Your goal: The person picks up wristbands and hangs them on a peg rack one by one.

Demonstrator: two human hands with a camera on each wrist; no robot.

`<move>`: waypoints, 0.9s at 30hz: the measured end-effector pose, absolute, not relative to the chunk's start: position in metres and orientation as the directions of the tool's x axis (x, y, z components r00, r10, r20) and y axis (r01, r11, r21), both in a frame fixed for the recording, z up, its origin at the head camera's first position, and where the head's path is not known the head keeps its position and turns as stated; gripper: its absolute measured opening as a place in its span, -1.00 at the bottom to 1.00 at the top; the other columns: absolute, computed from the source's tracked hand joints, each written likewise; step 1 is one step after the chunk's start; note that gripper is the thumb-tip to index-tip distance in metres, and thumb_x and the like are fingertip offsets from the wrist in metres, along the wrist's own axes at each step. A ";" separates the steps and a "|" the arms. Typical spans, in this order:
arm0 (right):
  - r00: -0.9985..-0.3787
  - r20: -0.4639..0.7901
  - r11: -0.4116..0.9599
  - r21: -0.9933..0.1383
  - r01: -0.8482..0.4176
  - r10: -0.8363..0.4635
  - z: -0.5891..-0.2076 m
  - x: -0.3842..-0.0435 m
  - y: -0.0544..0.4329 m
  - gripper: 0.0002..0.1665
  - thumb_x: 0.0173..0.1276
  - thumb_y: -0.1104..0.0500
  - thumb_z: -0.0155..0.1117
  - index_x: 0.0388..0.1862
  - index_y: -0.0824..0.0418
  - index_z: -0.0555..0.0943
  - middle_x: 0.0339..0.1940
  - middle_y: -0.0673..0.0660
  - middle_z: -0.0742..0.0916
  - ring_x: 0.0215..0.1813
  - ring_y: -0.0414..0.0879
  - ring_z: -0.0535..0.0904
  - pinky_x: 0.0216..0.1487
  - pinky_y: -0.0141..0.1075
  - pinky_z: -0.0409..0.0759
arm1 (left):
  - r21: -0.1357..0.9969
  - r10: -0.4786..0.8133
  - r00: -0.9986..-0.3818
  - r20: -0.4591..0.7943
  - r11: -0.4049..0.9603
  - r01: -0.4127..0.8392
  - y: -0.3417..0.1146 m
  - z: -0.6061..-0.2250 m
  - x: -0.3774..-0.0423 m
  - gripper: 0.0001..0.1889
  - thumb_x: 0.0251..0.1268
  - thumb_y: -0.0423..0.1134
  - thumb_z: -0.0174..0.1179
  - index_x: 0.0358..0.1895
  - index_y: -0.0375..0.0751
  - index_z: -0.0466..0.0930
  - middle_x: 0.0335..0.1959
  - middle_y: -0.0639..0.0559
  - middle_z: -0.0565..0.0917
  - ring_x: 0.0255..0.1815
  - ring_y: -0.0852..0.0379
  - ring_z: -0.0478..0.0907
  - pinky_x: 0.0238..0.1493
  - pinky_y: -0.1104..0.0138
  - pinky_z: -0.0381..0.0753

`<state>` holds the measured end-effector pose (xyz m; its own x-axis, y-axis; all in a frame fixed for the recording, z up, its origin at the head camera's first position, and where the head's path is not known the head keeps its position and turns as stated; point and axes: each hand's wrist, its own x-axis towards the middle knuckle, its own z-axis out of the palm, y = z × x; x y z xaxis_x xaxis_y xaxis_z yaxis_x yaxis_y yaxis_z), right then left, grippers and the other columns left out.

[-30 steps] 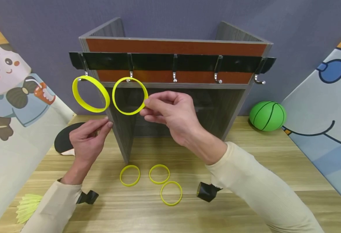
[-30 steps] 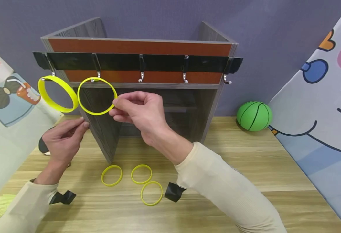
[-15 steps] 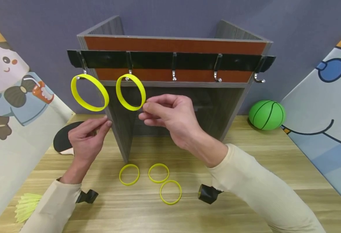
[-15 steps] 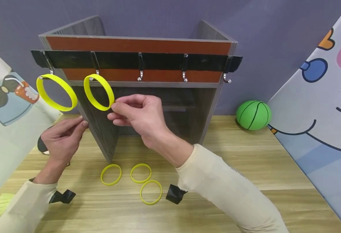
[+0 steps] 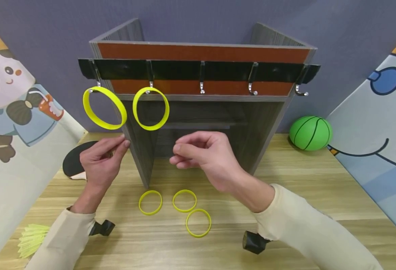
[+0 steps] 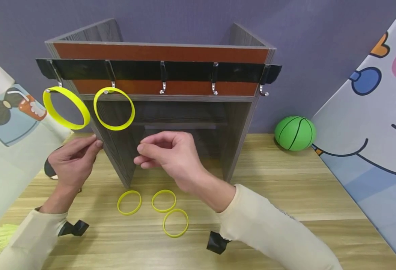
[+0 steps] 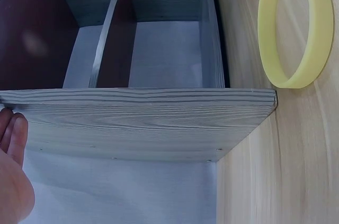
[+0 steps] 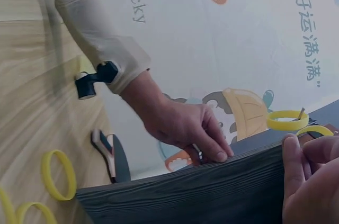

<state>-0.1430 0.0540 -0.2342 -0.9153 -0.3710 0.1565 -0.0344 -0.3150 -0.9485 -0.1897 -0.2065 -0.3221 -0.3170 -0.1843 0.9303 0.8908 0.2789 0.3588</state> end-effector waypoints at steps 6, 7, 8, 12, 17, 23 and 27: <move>-0.907 0.130 -0.245 -0.969 -0.030 -0.400 -0.254 -0.134 0.066 -0.81 0.17 0.50 0.30 -0.23 0.57 0.59 -0.39 0.38 0.68 -0.42 0.07 0.68 -0.28 -0.05 0.62 | 0.348 -0.184 -0.307 0.934 0.266 0.899 -0.206 -0.322 -0.190 -0.75 -0.04 -0.41 0.45 -0.38 -0.59 0.67 -0.46 -0.25 0.69 -0.63 0.30 0.33 -0.57 0.53 0.14; -0.904 0.121 -0.229 -0.973 -0.027 -0.409 -0.258 -0.133 0.068 -0.80 0.16 0.49 0.31 -0.22 0.58 0.59 -0.40 0.36 0.69 -0.42 0.07 0.68 -0.28 -0.05 0.62 | 0.347 -0.185 -0.306 0.934 0.263 0.900 -0.206 -0.322 -0.190 -0.75 -0.04 -0.41 0.45 -0.38 -0.60 0.67 -0.46 -0.25 0.69 -0.63 0.30 0.32 -0.57 0.52 0.13; -0.902 0.112 -0.210 -0.977 -0.024 -0.417 -0.261 -0.131 0.070 -0.80 0.16 0.48 0.32 -0.22 0.57 0.59 -0.41 0.35 0.69 -0.42 0.07 0.68 -0.28 -0.06 0.62 | 0.345 -0.186 -0.304 0.935 0.262 0.901 -0.206 -0.322 -0.190 -0.75 -0.04 -0.40 0.45 -0.39 -0.60 0.67 -0.46 -0.25 0.69 -0.64 0.30 0.31 -0.57 0.53 0.13; -0.895 0.083 -0.156 -0.988 -0.015 -0.438 -0.275 -0.126 0.077 -0.82 0.15 0.46 0.34 -0.25 0.53 0.62 -0.41 0.31 0.70 -0.42 0.05 0.68 -0.29 -0.06 0.62 | 0.349 -0.186 -0.307 0.933 0.267 0.898 -0.206 -0.322 -0.189 -0.75 -0.04 -0.41 0.45 -0.38 -0.60 0.67 -0.47 -0.25 0.69 -0.63 0.30 0.33 -0.57 0.53 0.14; -0.876 0.039 -0.080 -0.997 -0.001 -0.480 -0.294 -0.124 0.086 -0.85 0.16 0.44 0.34 -0.27 0.49 0.64 -0.42 0.31 0.71 -0.41 0.03 0.68 -0.30 -0.06 0.62 | 0.357 -0.187 -0.315 0.930 0.267 0.895 -0.207 -0.322 -0.189 -0.76 -0.05 -0.42 0.45 -0.38 -0.60 0.67 -0.47 -0.25 0.69 -0.62 0.29 0.35 -0.56 0.53 0.16; -0.834 -0.026 0.013 -1.000 0.023 -0.551 -0.317 -0.124 0.099 -0.85 0.16 0.41 0.35 -0.29 0.48 0.63 -0.45 0.29 0.70 -0.43 -0.01 0.67 -0.35 -0.14 0.63 | 0.344 -0.191 -0.302 0.934 0.251 0.905 -0.205 -0.320 -0.188 -0.75 -0.03 -0.41 0.45 -0.39 -0.61 0.66 -0.47 -0.25 0.69 -0.64 0.30 0.30 -0.57 0.52 0.13; -0.811 -0.060 0.071 -0.997 0.022 -0.582 -0.328 -0.125 0.112 -0.85 0.15 0.39 0.36 -0.31 0.49 0.64 -0.46 0.28 0.70 -0.46 -0.01 0.66 -0.36 -0.08 0.63 | 0.342 -0.186 -0.301 0.935 0.260 0.903 -0.205 -0.318 -0.186 -0.76 -0.03 -0.42 0.44 -0.39 -0.62 0.66 -0.48 -0.25 0.69 -0.63 0.30 0.32 -0.56 0.52 0.14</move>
<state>-0.1251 0.1115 -0.3284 -0.8112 -0.5817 -0.0595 0.0219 0.0715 -0.9972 -0.1861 -0.2047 -0.3176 -0.3013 -0.1856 0.9353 0.9027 0.2605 0.3425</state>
